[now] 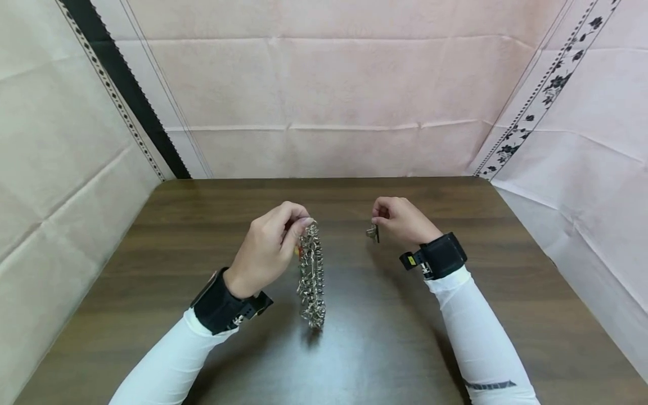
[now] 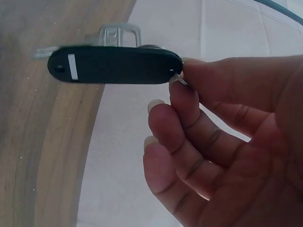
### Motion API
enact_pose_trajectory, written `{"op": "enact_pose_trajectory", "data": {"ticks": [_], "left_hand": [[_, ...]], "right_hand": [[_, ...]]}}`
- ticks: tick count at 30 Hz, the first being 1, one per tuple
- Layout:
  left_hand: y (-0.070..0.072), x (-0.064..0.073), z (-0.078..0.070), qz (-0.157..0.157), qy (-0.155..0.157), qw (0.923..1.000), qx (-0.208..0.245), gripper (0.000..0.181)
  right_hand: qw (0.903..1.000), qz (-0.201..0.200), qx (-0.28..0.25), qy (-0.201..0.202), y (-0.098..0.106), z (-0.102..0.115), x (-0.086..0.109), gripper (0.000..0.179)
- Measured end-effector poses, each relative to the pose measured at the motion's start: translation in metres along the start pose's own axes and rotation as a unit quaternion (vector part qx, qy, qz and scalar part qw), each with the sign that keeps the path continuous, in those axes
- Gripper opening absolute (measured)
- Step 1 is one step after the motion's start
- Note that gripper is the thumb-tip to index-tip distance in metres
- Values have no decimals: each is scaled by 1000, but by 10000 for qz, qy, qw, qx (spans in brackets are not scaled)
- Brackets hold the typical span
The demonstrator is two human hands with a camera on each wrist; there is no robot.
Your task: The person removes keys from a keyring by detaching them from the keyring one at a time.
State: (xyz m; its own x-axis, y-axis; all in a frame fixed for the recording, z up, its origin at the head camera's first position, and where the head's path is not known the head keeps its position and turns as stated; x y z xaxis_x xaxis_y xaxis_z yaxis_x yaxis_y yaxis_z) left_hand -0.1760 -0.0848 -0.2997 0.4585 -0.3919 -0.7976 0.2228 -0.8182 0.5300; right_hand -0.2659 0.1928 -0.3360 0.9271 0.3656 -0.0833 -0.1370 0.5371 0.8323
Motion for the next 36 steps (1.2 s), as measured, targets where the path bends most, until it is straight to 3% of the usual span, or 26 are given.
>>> {"op": "enact_pose_trajectory", "data": {"ticks": [8, 23, 36], "left_hand": [[-2, -1, 0, 95, 36, 9999, 47, 9], [0, -1, 0, -39, -10, 10000, -55, 9], [3, -2, -1, -54, -8, 10000, -73, 10]], "right_hand": [[9995, -7, 230, -213, -1, -7, -1, 4], [9949, -251, 815, -539, -7, -21, -7, 5], [9907, -363, 970, -878, -14, -44, -13, 5]]}}
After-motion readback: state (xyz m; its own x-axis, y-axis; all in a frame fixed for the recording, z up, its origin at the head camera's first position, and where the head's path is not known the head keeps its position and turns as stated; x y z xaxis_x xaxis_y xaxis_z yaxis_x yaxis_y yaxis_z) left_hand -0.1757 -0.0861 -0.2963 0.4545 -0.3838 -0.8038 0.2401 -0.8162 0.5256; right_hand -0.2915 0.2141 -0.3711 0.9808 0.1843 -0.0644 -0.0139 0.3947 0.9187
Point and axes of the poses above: each hand's wrist, its own x-axis away from the middle knuckle, its own y-axis out of the back of the hand, z = x × y, the point moved 1 cm from there along -x, towards the middle knuckle, and after that the axes turned 5 degrees about -y, right-handed, at the moved point
